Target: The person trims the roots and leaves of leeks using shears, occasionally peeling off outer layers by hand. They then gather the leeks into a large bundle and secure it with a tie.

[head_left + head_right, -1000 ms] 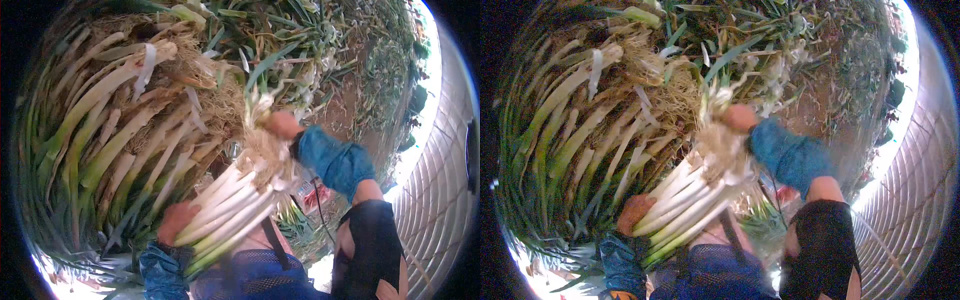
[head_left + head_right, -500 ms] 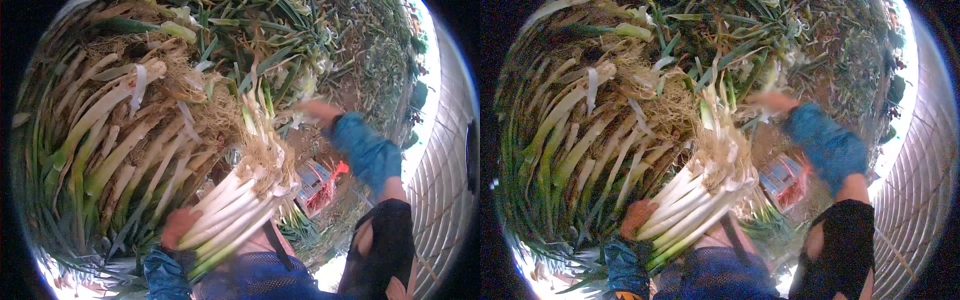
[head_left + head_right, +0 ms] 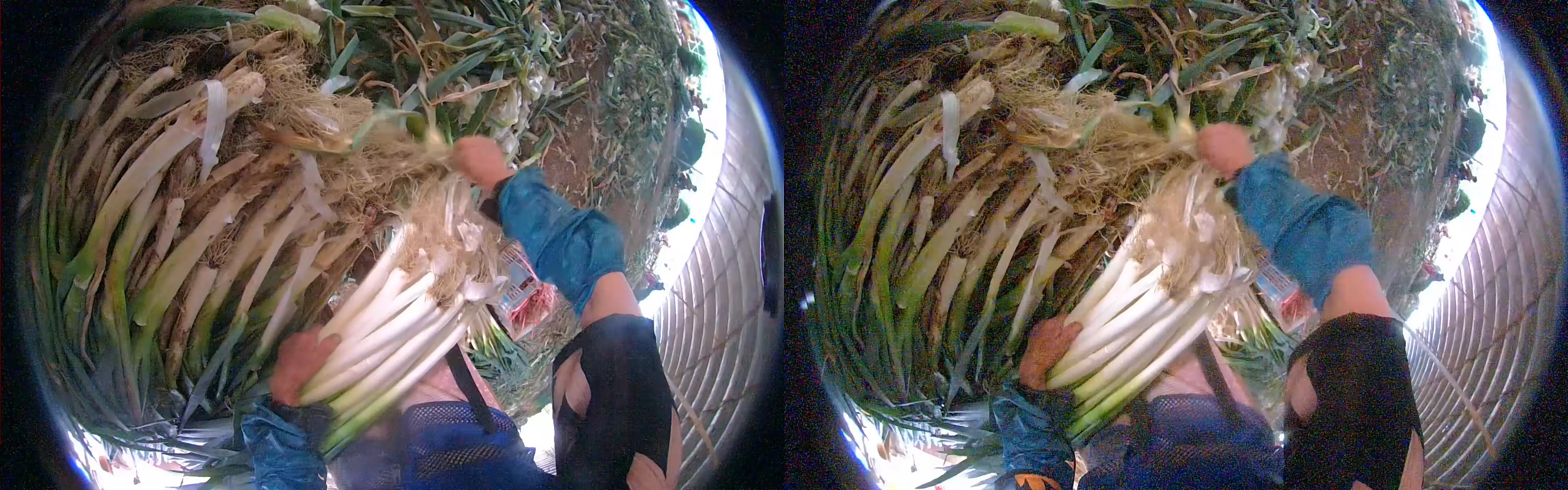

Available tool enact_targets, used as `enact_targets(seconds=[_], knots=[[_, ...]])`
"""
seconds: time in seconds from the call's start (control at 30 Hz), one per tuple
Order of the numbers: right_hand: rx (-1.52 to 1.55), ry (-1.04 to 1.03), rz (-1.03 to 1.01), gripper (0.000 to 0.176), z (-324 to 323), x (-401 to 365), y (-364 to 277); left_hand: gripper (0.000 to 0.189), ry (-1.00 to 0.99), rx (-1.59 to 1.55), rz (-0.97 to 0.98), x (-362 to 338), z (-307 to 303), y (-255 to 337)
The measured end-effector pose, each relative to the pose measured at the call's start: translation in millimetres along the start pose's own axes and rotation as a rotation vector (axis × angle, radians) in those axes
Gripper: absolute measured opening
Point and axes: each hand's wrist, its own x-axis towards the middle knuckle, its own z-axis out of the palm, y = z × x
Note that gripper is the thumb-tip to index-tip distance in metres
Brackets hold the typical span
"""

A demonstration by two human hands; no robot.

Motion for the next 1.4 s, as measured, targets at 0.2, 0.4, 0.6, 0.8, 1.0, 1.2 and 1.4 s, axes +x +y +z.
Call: enact_targets(seconds=[0.2,0.4,0.6,0.8,1.0,1.2,1.4], knots=[[-0.471,-0.219,0.611,0.027,-136.6,-67.4,238.2,0.052,0.014,-0.015,-0.092,-9.3,3.1,5.2],[1.066,-0.722,0.908,0.041,5.0,-89.4,45.2,0.050,-0.021,-0.134,-0.084,-12.0,-12.0,12.7],[0.988,-0.337,0.384,0.027,42.4,-34.8,-27.3,0.048,-0.031,-0.067,-0.128,-10.3,-3.8,7.5],[0.437,-0.187,0.482,0.019,7.2,-49.1,14.4,0.045,-0.007,-0.088,-0.181,-2.9,-14.9,11.9],[-0.103,0.508,0.537,0.019,-22.0,-65.5,234.7,0.044,-0.036,-0.086,-0.102,-9.6,-12.8,8.9],[0.459,0.662,0.959,0.026,-163.4,-126.7,279.6,0.031,0.013,0.004,0.182,-1.6,6.7,-19.9],[1.073,-0.280,0.780,0.022,35.4,-187.8,38.8,0.040,0.001,0.149,0.087,43.9,40.4,-74.0]])
